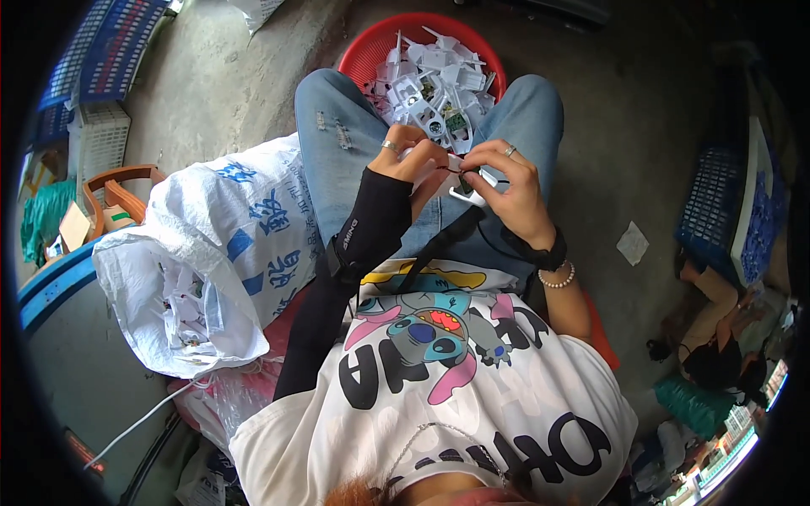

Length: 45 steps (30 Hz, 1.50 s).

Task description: Assemble small plastic components and internal parts and sort them into bags and buckets.

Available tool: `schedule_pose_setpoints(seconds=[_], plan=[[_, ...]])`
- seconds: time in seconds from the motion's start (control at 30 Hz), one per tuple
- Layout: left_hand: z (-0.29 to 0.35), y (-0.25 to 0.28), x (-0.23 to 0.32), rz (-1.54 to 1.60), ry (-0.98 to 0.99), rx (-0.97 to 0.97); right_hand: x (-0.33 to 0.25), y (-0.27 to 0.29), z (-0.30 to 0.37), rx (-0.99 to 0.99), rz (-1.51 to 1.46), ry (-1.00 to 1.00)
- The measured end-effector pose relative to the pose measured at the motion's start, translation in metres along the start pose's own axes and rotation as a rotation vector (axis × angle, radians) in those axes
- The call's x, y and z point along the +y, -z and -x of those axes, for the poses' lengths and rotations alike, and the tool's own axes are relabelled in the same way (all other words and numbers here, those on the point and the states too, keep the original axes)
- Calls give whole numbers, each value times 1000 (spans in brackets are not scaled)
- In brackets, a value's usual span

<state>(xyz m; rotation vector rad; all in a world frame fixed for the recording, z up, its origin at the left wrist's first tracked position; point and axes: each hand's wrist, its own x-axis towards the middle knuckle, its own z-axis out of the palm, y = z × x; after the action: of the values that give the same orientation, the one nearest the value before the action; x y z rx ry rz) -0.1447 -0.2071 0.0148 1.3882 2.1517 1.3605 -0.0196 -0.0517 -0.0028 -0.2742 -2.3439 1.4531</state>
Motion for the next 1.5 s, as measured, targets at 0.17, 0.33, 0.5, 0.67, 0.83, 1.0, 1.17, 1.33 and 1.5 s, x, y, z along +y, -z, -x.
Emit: schedule_pose_setpoints(seconds=[0.17,0.33,0.5,0.67,0.83,1.0,1.17,1.33,1.5], plan=[[10,5,1,-81,43,46,-1,0,-5,-70,131,101],[10,9,3,-124,118,47,-4,-1,-10,-140,121,73],[8,12,-4,-250,15,29,-10,-2,-16,-33,168,42],[11,7,8,-248,30,114,-16,-7,-28,68,296,22],[13,7,15,-248,45,200,-2,0,-46,301,538,-16],[8,15,7,-35,218,306,5,18,-64,305,328,-4],[6,23,-22,145,299,318,41,25,-95,236,303,-15],[11,36,-42,293,470,188,153,16,-140,125,179,-187],[10,41,-36,460,495,284,248,-9,-159,-120,163,-618]])
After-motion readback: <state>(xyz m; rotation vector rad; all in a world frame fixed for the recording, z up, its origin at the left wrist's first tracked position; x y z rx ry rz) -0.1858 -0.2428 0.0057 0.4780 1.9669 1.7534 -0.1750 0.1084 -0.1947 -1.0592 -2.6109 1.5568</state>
